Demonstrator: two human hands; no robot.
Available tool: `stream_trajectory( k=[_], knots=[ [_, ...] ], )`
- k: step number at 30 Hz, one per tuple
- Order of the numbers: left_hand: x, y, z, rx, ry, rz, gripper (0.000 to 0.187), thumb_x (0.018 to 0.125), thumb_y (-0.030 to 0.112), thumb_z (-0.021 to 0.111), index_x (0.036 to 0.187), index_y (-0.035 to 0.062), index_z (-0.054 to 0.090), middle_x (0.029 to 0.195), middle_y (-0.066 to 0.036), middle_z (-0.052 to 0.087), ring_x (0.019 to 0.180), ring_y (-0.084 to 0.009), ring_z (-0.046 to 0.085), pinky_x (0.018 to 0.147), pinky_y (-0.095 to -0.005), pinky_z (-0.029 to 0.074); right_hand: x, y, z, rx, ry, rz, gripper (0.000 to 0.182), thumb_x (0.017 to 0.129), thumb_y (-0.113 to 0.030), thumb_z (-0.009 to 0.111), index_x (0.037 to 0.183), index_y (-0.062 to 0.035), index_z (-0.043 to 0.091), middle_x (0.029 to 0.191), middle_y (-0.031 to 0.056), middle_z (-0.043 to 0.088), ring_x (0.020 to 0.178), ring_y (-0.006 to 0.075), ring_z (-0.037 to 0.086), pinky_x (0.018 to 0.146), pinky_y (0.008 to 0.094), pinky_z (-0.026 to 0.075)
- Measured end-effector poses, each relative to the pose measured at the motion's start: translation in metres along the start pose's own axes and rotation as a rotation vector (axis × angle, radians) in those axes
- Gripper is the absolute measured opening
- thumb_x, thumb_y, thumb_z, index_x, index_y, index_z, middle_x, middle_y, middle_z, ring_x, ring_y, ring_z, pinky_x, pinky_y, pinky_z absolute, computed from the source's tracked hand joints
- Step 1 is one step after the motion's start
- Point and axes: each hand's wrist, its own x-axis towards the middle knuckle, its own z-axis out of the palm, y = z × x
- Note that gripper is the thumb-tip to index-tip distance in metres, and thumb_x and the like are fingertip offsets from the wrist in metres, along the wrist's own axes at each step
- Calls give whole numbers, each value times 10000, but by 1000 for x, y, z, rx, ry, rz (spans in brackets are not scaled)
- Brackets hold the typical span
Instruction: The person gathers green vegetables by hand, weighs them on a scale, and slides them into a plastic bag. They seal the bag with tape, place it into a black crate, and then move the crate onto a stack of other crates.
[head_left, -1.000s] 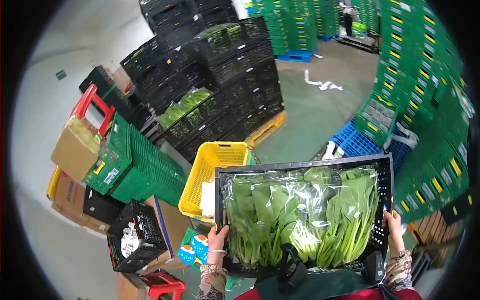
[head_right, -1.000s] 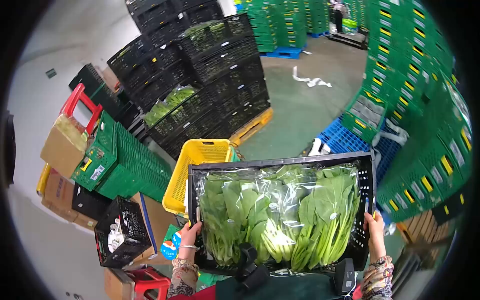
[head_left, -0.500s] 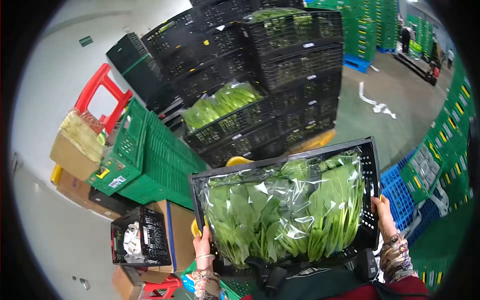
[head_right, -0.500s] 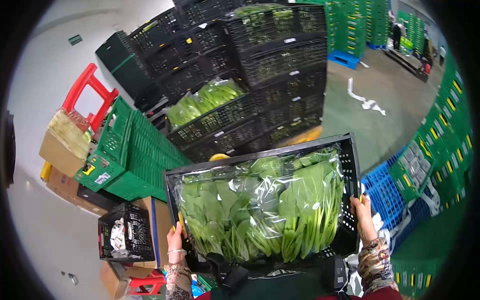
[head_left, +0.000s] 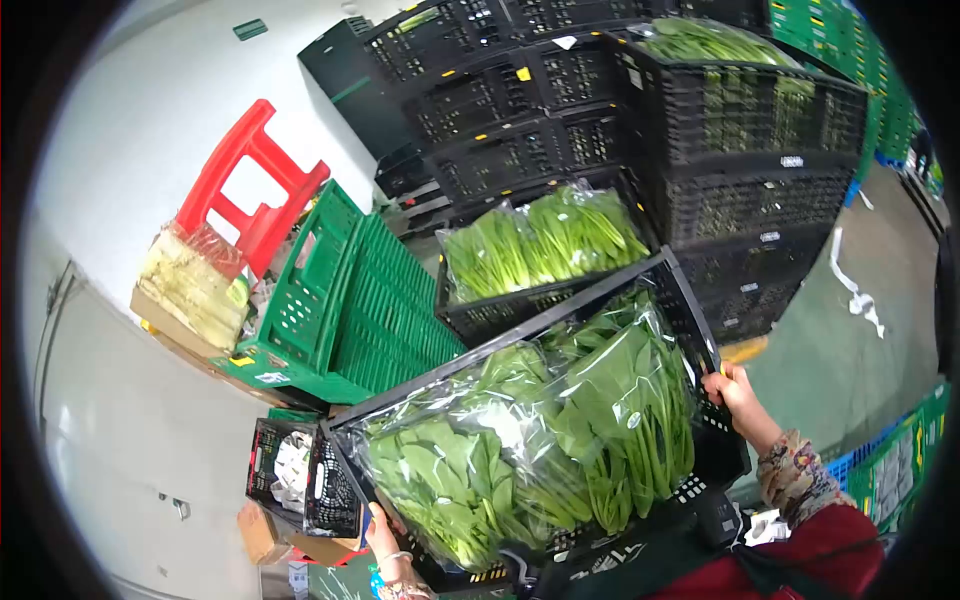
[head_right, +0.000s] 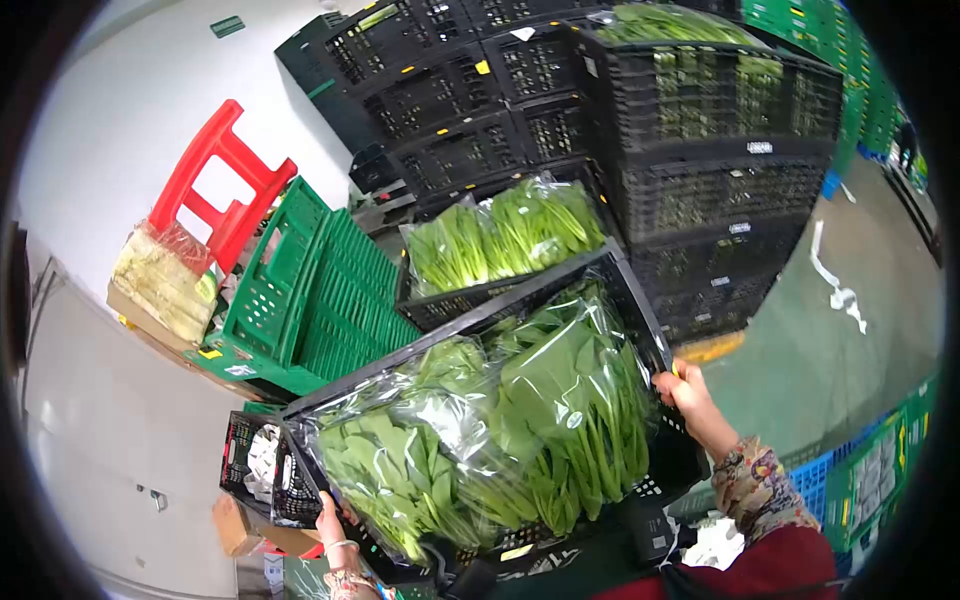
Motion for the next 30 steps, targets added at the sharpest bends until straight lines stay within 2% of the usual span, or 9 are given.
stream_trajectory(
  k=[9, 15, 20, 24, 25, 27, 28, 29, 30],
  knots=[
    [61, 51, 51, -282, -150, -47, 497, 913, 501, 463, 693, 56, 469, 539, -13, 412, 443, -135, 405, 417, -256, 341, 186, -144, 104, -296, -286, -186, 305, 894, -338, 546, 744, -76, 498, 612, -32, 435, 490, 70, 373, 473, 227, 299],
    [111, 14, 58, -114, 16, -193, 523, 866, 595, 462, 655, 116, 450, 479, -8, 373, 392, -153, 369, 381, -277, 309, 278, -157, 168, -461, -501, -93, 352, 920, -352, 511, 857, -6, 527, 661, 9, 485, 491, 90, 460, 444, 239, 380],
    [86, 5, 64, -122, 199, -207, 506, 853, 611, 468, 645, 150, 446, 460, 15, 352, 368, -136, 341, 354, -261, 272, 334, -203, 173, -623, -922, -154, 409, 897, -360, 543, 849, 46, 561, 636, 87, 604, 495, 150, 605, 456, 243, 463],
    [73, 7, 48, -27, 343, -308, 569, 844, 667, 403, 636, 140, 466, 455, 5, 364, 382, -170, 359, 376, -317, 291, 460, -172, 193, -215, -1012, -281, 497, 926, -394, 472, 678, 18, 597, 547, 87, 600, 423, 140, 579, 429, 223, 459],
    [69, 14, 54, -44, 394, -374, 566, 854, 660, 387, 660, 140, 494, 455, 8, 369, 373, -168, 359, 365, -301, 291, 491, -164, 208, -109, -811, -171, 478, 940, -382, 447, 726, 12, 611, 582, 80, 617, 477, 122, 595, 455, 235, 463],
    [61, 20, 51, -49, 350, -392, 565, 855, 660, 380, 679, 141, 516, 449, 4, 370, 357, -165, 352, 349, -279, 288, 555, -118, 247, -409, -684, -427, 294, 916, -307, 504, 963, -58, 653, 765, 58, 673, 683, 173, 647, 606, 293, 494],
    [50, 32, 64, -86, 378, -420, 518, 847, 631, 446, 694, 144, 538, 447, -2, 389, 351, -158, 370, 337, -261, 292, 585, -92, 271, -557, -596, -950, 232, 889, -266, 537, 1005, -106, 658, 837, 57, 680, 765, 267, 651, 704, 348, 506],
    [47, 39, 70, -69, 396, -432, 516, 847, 629, 448, 694, 144, 538, 447, -2, 389, 351, -158, 370, 337, -261, 293, 589, -83, 291, -599, -604, -786, 266, 879, -255, 539, 1097, -121, 614, 1021, 84, 648, 968, 334, 599, 824, 380, 481],
    [46, 44, 74, -54, 410, -443, 514, 846, 627, 451, 694, 144, 538, 446, -2, 388, 351, -158, 370, 337, -261, 293, 616, -51, 318, -602, -743, -958, 297, 889, -262, 517, 1157, -147, 573, 1135, 80, 590, 1068, 319, 544, 886, 417, 442]
  ],
)
